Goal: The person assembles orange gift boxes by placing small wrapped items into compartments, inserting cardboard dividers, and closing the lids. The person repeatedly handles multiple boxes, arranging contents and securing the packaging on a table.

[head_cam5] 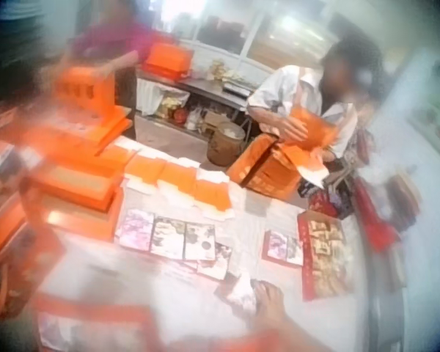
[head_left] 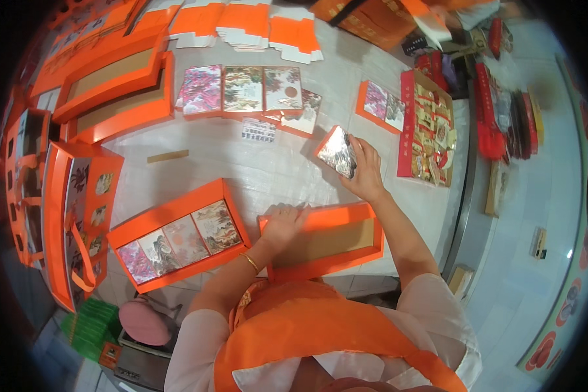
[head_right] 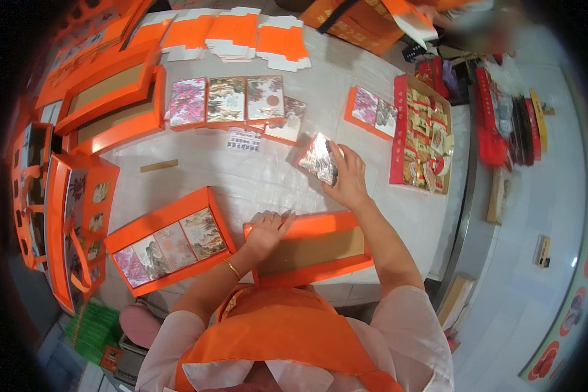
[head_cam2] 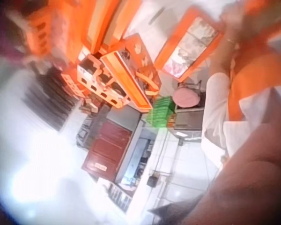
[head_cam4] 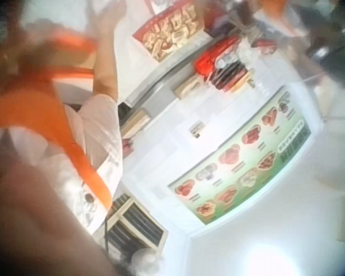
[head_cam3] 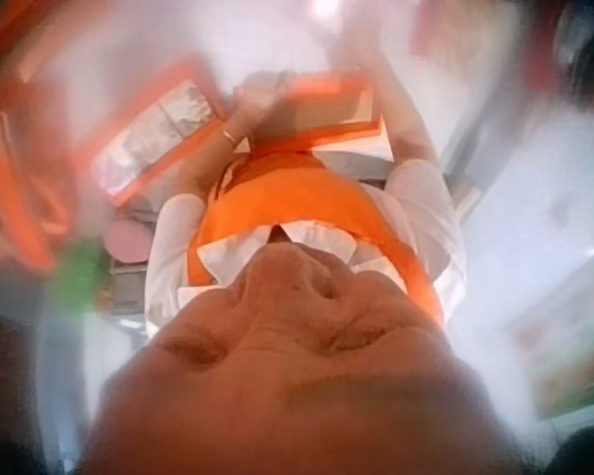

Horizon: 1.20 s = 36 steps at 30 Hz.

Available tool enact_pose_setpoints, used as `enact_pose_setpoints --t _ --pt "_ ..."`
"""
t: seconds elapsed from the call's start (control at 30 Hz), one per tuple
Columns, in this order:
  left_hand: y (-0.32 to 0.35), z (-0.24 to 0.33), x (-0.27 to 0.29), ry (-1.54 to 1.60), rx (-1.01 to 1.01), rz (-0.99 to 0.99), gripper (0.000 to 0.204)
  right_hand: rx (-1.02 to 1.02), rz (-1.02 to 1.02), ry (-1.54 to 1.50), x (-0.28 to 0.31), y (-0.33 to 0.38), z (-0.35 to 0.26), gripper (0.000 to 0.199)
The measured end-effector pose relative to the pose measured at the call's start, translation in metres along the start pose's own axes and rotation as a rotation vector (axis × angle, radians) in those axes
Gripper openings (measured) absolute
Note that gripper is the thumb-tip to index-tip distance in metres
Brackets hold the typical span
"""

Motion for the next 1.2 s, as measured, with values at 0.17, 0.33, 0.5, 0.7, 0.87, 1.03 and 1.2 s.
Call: enact_pose_setpoints --t 0.17,0.33,0.5,0.7,0.87,1.03,1.2 --pt "-0.003 0.005 0.008 -0.088 -0.028 0.076 0.063 -0.242 -0.033 0.048 -0.013 0.033 0.044 0.104" --pt "-0.003 0.002 0.003 0.001 0.006 0.023 0.064 -0.640 0.001 -0.167 -0.047 0.004 0.070 0.111" --pt "-0.004 0.002 0.009 0.109 0.046 -0.130 0.072 -0.885 0.022 -0.230 -0.049 -0.047 0.066 0.115" --pt "0.000 -0.036 0.057 0.470 0.212 0.184 0.072 -0.797 0.082 -0.321 -0.056 -0.099 0.026 0.112" --pt "0.010 -0.175 0.133 0.405 0.595 0.796 0.063 -0.674 0.062 -0.227 -0.070 -0.128 0.003 0.100" --pt "0.024 -0.328 0.129 0.975 1.057 1.029 0.073 -0.229 0.333 0.049 -0.038 -0.149 -0.042 0.074" --pt "0.008 -0.360 0.099 1.343 1.086 1.031 0.062 0.172 0.391 -0.110 -0.022 -0.175 -0.125 0.057"
Point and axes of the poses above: each hand's wrist, its own y-axis away from the middle knuckle, its own x-axis out of the back of the hand, z = x × y, the point moved 8 cm from there along -y, towards the middle knuckle, and after that the axes turned 1 degree about y, right-handed, at the moved point
